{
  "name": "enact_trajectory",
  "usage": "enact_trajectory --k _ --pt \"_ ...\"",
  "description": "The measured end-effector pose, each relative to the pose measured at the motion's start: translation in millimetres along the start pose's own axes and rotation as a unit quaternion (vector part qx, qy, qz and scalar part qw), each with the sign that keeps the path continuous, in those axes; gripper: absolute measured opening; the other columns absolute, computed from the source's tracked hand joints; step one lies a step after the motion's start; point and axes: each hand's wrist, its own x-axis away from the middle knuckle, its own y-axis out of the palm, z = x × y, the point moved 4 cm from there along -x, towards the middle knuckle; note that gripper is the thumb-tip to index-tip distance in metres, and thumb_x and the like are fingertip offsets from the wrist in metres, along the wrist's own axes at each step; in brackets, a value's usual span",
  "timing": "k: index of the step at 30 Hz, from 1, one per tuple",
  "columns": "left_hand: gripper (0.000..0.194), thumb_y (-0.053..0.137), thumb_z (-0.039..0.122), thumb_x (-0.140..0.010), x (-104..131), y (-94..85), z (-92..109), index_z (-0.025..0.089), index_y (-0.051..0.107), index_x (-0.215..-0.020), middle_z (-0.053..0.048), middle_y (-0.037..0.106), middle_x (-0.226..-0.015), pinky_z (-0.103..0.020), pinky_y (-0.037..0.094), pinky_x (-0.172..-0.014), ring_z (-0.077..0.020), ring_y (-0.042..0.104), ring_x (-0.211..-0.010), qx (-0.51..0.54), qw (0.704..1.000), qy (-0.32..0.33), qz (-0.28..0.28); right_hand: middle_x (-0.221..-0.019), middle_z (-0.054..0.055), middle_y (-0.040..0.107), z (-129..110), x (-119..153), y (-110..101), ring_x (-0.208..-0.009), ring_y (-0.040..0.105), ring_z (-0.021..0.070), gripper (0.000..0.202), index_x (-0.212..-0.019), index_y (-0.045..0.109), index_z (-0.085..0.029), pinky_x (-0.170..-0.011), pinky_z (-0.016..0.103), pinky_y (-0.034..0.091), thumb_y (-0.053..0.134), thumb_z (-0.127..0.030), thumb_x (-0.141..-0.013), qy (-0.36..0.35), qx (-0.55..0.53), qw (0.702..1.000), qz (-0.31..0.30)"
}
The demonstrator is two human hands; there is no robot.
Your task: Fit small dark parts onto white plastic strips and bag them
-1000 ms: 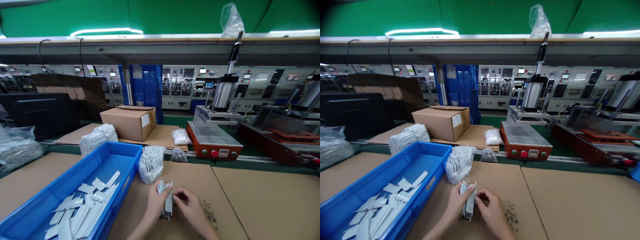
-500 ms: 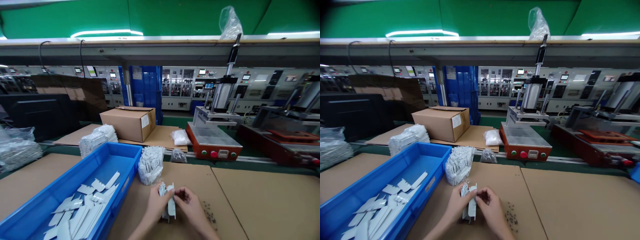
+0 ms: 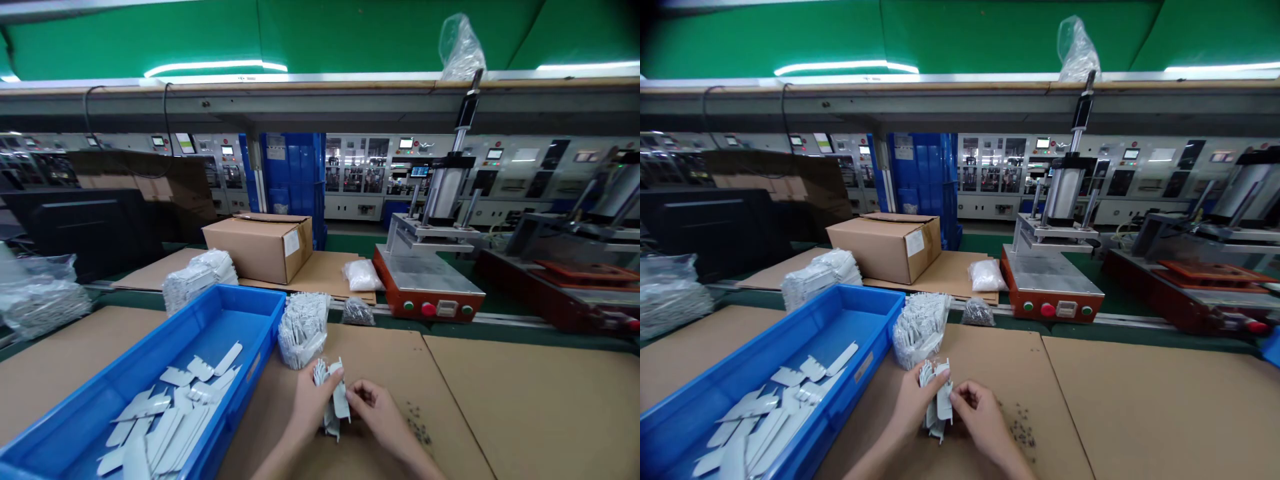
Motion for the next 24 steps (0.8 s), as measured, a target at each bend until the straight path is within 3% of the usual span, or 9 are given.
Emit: enact_trajectory --k 6,10,13,18,24 --pt "0.026 0.064 0.035 -0.058 9 2.4 -3 0.013 0.052 -0.062 0.002 0.051 -0.053 -0.019 0.038 -0.049 -0.0105 0.046 -0.051 -0.023 0.999 0.001 0.029 -0.056 -0.003 0.052 -1 0 -3 -0.053 0.050 0.0096 0.029 -0.062 0.052 -0.014 -0.051 0.020 0.041 0.065 -0.040 -0.063 0.017 -0.036 0.999 -0.007" --pt "0.025 0.064 0.035 -0.057 20 1.3 -10 0.012 0.054 -0.064 0.000 0.055 -0.056 -0.021 0.040 -0.051 -0.0129 0.049 -0.054 -0.051 0.996 -0.005 0.075 -0.057 -0.002 0.055 5 6 -1 -0.051 0.053 0.0090 0.032 -0.064 0.050 -0.014 -0.051 0.021 0.044 0.068 -0.040 -0.060 0.115 -0.101 0.986 -0.072" --pt "0.025 0.063 0.034 -0.058 27 1.7 -11 0.012 0.055 -0.066 -0.001 0.058 -0.058 -0.022 0.041 -0.053 -0.0135 0.051 -0.055 -0.051 0.993 -0.013 0.103 -0.054 -0.002 0.057 7 11 3 -0.045 0.052 0.0075 0.036 -0.065 0.050 -0.014 -0.045 0.018 0.044 0.068 -0.044 -0.058 0.165 -0.092 0.978 -0.092" --pt "0.022 0.063 0.033 -0.056 26 -1.8 -4 0.013 0.056 -0.066 0.000 0.059 -0.057 -0.021 0.040 -0.051 -0.0133 0.052 -0.054 -0.058 0.990 -0.026 0.130 -0.053 -0.002 0.055 8 13 9 -0.042 0.050 0.0058 0.037 -0.067 0.052 -0.014 -0.040 0.016 0.043 0.062 -0.049 -0.061 0.162 -0.079 0.980 -0.084" --pt "0.022 0.065 0.032 -0.053 16 -22.7 9 0.014 0.052 -0.053 0.004 0.048 -0.041 -0.020 0.033 -0.041 -0.0097 0.043 -0.039 -0.068 0.991 -0.036 0.111 -0.056 -0.004 0.052 10 7 -5 -0.041 0.048 0.0052 0.037 -0.067 0.052 -0.015 -0.035 0.014 0.038 0.062 -0.051 -0.061 0.116 -0.084 0.990 -0.006"
